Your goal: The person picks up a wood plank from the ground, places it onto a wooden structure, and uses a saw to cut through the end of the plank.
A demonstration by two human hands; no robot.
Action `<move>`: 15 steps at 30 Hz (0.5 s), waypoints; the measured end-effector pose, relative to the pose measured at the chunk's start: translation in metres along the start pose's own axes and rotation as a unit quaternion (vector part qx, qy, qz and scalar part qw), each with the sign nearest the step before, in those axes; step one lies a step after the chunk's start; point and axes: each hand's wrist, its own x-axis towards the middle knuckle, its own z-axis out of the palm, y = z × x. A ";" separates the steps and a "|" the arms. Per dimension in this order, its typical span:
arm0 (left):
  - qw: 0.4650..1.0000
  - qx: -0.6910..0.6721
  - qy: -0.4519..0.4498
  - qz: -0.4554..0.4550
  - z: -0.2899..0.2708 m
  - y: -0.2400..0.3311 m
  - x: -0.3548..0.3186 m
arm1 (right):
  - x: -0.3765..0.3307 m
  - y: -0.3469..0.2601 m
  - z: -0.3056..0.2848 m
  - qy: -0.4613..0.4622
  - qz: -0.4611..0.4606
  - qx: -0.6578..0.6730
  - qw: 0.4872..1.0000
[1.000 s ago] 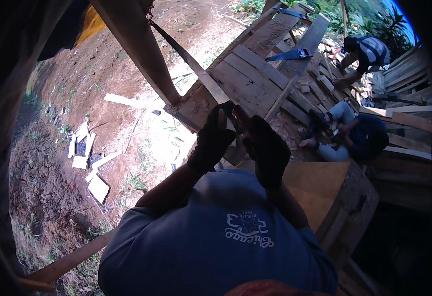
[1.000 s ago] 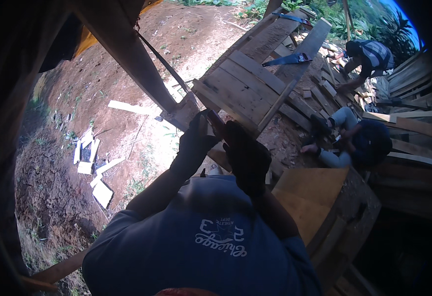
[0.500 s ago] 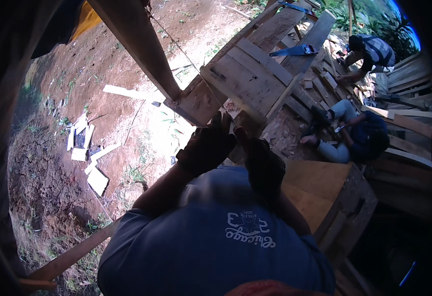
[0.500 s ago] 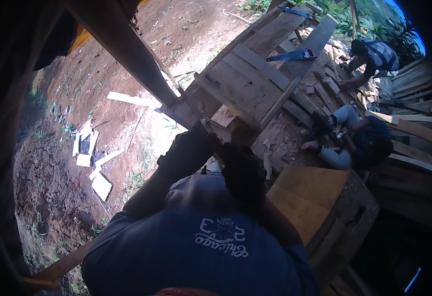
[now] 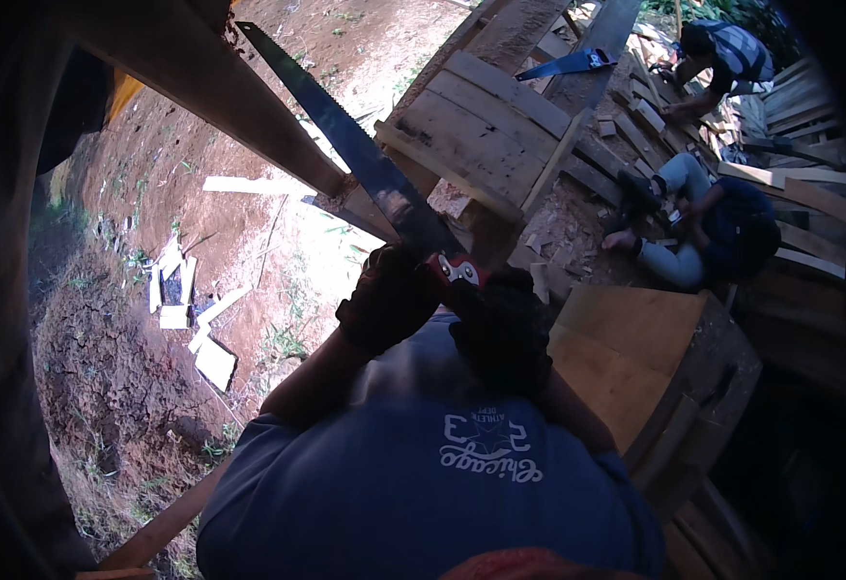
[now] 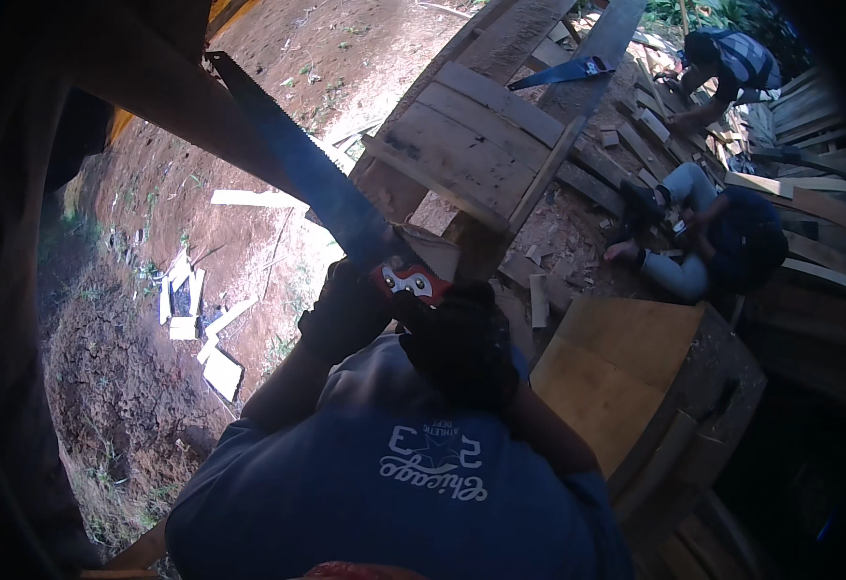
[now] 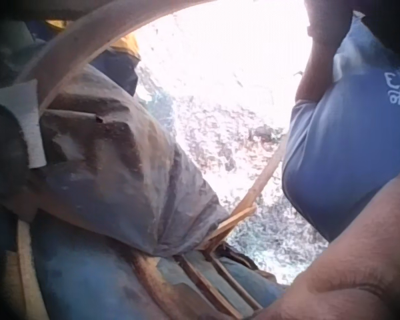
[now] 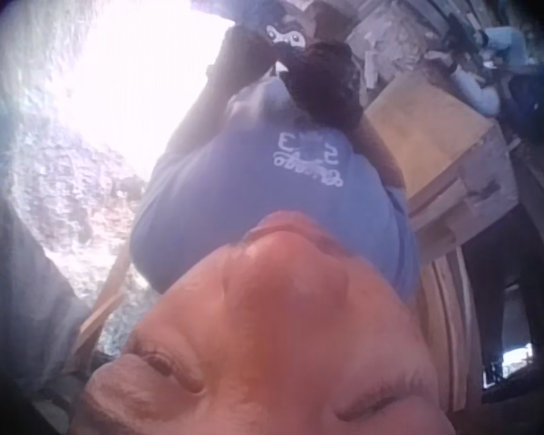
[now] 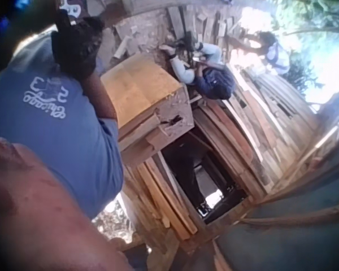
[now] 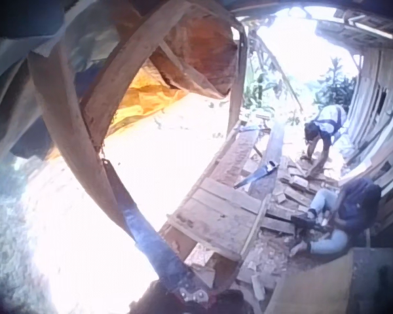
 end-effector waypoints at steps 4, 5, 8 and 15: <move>0.969 -0.213 0.096 -0.078 0.005 0.003 -0.001 | 0.014 -0.001 -0.019 -0.035 -0.063 -0.067 0.995; 0.970 -0.209 0.105 -0.058 0.005 0.002 0.001 | 0.015 -0.001 -0.021 -0.036 -0.058 -0.071 0.995; 0.991 0.077 0.113 -0.011 0.000 0.009 0.012 | 0.013 0.000 -0.013 0.018 0.019 -0.066 0.997; 0.987 -0.116 0.003 -0.111 -0.021 0.012 0.031 | 0.029 -0.005 -0.015 0.206 0.150 -0.026 0.967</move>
